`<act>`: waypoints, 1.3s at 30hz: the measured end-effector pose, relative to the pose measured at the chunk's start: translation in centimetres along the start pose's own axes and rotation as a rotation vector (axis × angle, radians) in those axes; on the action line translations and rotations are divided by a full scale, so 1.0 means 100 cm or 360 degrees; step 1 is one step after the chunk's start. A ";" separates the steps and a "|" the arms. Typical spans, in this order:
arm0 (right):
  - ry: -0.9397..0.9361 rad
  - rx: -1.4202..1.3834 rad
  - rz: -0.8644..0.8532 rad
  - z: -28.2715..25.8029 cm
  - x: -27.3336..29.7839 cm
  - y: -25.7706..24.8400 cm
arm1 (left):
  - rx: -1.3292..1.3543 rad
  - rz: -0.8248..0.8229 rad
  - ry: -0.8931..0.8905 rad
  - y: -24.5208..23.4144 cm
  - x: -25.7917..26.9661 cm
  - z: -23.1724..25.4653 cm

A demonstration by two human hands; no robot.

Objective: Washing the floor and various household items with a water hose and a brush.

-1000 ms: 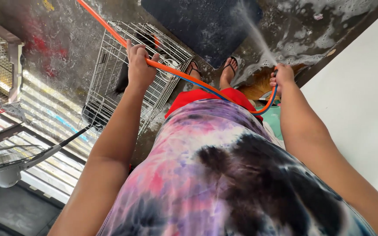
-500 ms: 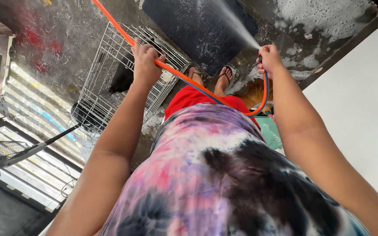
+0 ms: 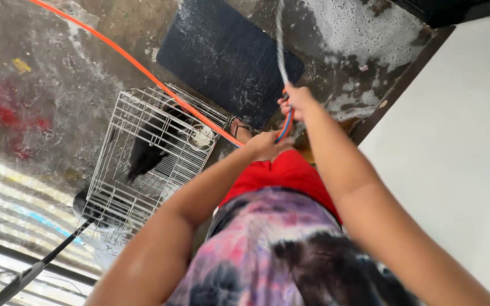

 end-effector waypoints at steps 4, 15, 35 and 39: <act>-0.0371 0.0460 0.0339 -0.016 -0.039 0.015 | 0.0208 0.0513 -0.0181 -0.015 -0.079 -0.058; -0.0563 0.2279 0.0379 0.060 -0.399 -0.261 | 0.0761 0.0612 -0.0989 -0.124 -0.218 -0.136; -0.1339 0.2352 -0.0285 -0.024 -0.561 -0.106 | 0.0932 0.0636 -0.1173 -0.127 -0.334 -0.135; -0.1659 0.2208 -0.0390 -0.057 -0.550 -0.098 | 0.0843 0.0604 -0.1284 -0.130 -0.331 -0.128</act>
Point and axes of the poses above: each hand's wrist, its own x-axis away from the middle knuckle, its own y-axis out of the palm, z = x × y, the point moved 3 cm from there along -x, towards the middle knuckle, and after that the axes turned 12 degrees about -y, right-handed, at the moved point
